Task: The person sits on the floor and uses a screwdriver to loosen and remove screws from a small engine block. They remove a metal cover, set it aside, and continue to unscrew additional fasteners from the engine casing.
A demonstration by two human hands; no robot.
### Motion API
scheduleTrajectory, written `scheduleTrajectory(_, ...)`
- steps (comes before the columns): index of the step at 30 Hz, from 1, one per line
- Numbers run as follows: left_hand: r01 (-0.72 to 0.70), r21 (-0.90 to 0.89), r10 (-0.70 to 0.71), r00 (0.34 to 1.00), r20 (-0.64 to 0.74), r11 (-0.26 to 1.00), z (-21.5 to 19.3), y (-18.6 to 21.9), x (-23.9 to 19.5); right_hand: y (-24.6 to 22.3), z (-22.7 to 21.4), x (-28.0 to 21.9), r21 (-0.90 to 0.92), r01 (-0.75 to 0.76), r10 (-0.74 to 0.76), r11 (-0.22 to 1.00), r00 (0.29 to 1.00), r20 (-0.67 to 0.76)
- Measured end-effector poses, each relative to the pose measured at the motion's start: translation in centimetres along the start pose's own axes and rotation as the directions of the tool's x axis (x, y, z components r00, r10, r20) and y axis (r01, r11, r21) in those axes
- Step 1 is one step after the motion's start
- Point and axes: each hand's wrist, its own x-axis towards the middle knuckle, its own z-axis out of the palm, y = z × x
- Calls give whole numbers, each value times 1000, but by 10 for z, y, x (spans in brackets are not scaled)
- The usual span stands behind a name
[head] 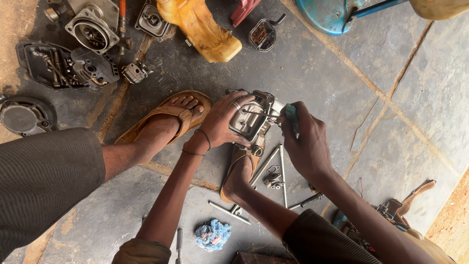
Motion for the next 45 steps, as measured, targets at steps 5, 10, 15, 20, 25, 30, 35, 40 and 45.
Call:
scheduleTrajectory(5, 28, 105, -29, 1000, 6, 994, 8, 8, 4, 10, 23, -5, -25, -9, 12, 1000, 992, 124)
scheduleTrajectory(10, 81, 169, -84, 996, 10, 982, 8, 16, 4, 13, 38, -7, -106, 156, -149, 982, 986, 75)
scheduleTrajectory(15, 165, 191, -138, 979, -148, 968, 19, 27, -4, -1, 37, -10, -273, 296, -271, 915, 954, 126)
scheduleTrajectory(20, 271, 134, -205, 905, -372, 953, 50, 35, -18, -12, 36, -17, -242, 183, -147, 953, 976, 159)
scheduleTrajectory(25, 238, 145, -150, 880, -451, 960, 60, 32, -19, -15, 30, -13, -267, 133, -89, 954, 981, 171)
scheduleTrajectory(30, 197, 122, -128, 895, -428, 973, 58, 28, -21, -11, 32, -11, -296, 364, -371, 883, 928, 34)
scheduleTrajectory(35, 221, 115, -159, 903, -398, 969, 56, 31, -19, -2, 35, -9, -364, 397, -419, 843, 908, 19)
scheduleTrajectory(40, 269, 145, -186, 887, -423, 952, 55, 41, -15, 9, 49, 11, -439, 373, -444, 818, 893, -69)
scheduleTrajectory(45, 289, 138, -207, 882, -423, 947, 56, 46, -17, 22, 59, 20, -412, 514, -623, 753, 758, -193)
